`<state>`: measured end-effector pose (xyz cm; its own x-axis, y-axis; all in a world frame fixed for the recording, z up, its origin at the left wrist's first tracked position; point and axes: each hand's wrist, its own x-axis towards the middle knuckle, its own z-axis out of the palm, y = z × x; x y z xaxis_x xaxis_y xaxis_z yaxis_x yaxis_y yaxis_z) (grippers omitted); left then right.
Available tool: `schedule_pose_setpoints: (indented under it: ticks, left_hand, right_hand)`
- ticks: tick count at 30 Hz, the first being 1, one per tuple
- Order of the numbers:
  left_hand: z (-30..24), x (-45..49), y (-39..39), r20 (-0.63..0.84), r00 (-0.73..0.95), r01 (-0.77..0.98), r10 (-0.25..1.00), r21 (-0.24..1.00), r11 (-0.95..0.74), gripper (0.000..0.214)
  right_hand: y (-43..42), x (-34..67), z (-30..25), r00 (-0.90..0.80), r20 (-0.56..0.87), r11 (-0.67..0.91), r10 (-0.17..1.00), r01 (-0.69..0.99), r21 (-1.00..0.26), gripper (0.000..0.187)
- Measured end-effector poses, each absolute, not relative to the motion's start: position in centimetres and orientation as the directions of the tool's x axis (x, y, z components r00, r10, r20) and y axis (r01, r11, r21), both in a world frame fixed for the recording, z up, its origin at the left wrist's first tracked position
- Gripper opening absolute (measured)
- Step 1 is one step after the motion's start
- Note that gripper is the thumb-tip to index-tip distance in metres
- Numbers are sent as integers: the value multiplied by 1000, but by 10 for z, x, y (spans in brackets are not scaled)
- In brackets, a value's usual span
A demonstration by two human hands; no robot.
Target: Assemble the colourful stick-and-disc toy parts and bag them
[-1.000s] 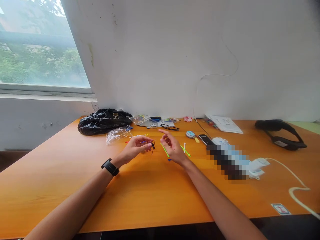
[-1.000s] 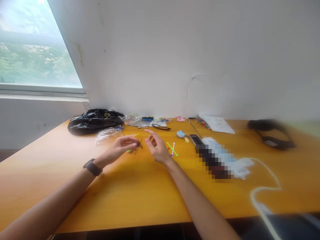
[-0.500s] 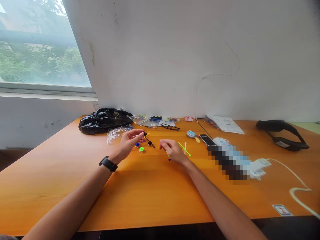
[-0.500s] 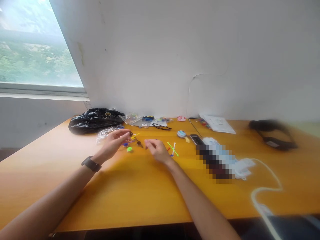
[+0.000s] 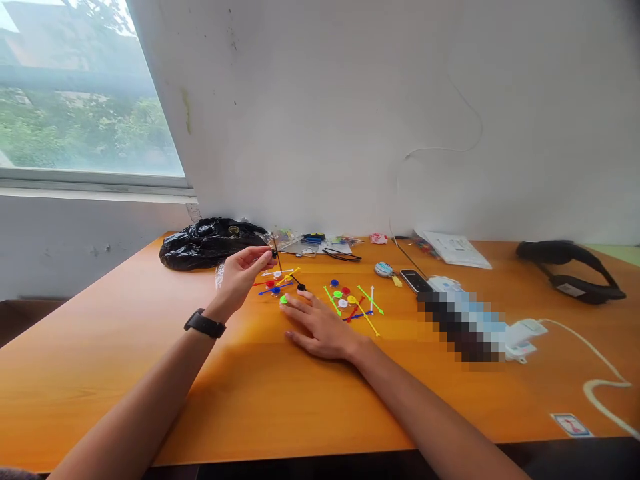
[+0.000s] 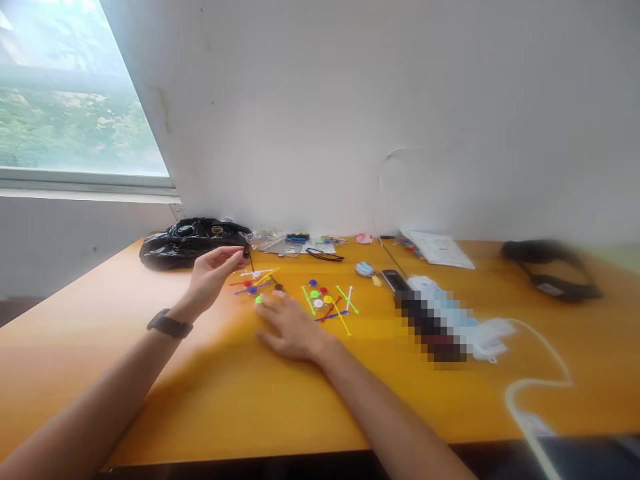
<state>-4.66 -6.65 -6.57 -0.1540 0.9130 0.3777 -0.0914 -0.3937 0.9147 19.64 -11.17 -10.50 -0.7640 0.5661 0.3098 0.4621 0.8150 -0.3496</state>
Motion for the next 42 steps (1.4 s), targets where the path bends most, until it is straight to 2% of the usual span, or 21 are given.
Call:
schedule_pose_setpoints:
  ticks: [4,9,14,19,23,25,28,30,33,37,42]
  left_hand:
    - [-70,-44,-65,318,-133,-168,939,926,-337,44]
    - [-74,-46,-61,231,-99,-267,968,931,-249,36]
    - [-76,-44,-60,232,-49,-333,971,913,-235,31]
    - [-77,-41,-67,243,-38,-74,969,967,-245,37]
    - [-80,-38,-72,263,129,147,956,949,-280,36]
    - [-83,-37,-73,328,186,298,926,880,-371,33]
    - [-89,-36,-70,469,264,491,843,687,-536,26]
    - [-93,-34,-68,506,344,526,791,594,-609,23]
    - [-99,-33,-67,520,400,555,755,519,-651,20]
    - [-101,-32,-68,583,382,614,717,420,-669,17]
    - [-95,-33,-71,638,350,636,686,376,-674,23]
  right_hand:
    - [-111,197,-103,-747,355,818,562,440,-370,48]
    - [-109,195,-108,-752,330,813,570,458,-360,55]
    - [-107,192,-110,-762,338,827,552,451,-335,51]
    - [-107,189,-106,-743,397,839,540,435,-326,26]
    - [-101,196,-104,-657,436,788,615,521,-328,13]
    - [-94,205,-102,-546,468,707,695,638,-305,12]
    - [-82,220,-101,-384,474,528,792,820,-219,11]
    - [-76,230,-100,-334,447,440,830,884,-156,10]
    - [-73,238,-99,-318,410,388,855,917,-95,7]
    - [-76,238,-94,-352,373,400,858,915,-57,8]
    - [-79,236,-92,-385,320,420,866,906,-46,13]
